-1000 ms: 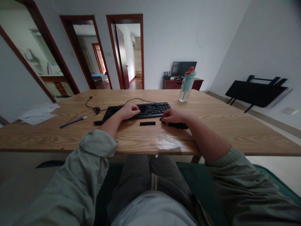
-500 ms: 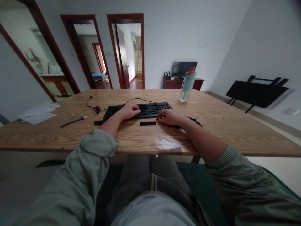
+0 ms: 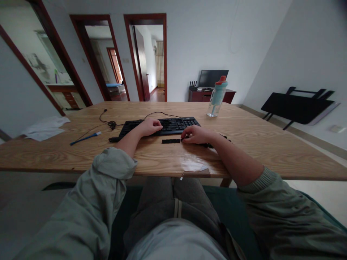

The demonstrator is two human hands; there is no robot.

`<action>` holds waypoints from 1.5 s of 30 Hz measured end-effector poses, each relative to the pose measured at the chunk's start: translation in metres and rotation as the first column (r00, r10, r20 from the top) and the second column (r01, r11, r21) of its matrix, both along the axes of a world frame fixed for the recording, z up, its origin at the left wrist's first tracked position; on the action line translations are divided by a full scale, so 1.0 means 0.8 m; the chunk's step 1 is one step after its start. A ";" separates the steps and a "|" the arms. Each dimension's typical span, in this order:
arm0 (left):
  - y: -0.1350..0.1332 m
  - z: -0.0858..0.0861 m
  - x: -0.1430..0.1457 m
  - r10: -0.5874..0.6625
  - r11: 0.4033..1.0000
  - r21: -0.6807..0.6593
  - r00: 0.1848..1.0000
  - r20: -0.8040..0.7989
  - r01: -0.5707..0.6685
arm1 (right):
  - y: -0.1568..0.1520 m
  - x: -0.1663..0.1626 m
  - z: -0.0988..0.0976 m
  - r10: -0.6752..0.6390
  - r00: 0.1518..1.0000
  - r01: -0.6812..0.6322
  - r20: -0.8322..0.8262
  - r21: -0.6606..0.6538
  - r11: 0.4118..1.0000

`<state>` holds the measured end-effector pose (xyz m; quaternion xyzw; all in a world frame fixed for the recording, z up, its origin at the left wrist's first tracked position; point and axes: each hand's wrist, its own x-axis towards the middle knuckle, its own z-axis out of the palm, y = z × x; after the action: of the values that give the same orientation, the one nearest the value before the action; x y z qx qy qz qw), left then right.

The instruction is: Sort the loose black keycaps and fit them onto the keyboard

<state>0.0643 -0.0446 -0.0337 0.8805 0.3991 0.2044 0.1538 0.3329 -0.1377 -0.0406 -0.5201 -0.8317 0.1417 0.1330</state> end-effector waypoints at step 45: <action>0.002 -0.001 -0.001 0.000 1.000 -0.008 1.000 0.024 0.000 | -0.004 -0.002 0.003 -0.008 1.000 0.008 0.011 0.033 0.999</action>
<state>0.0638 -0.0433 -0.0344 0.8773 0.3981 0.2135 0.1619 0.3310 -0.1406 -0.0381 -0.5219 -0.8326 0.1246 0.1376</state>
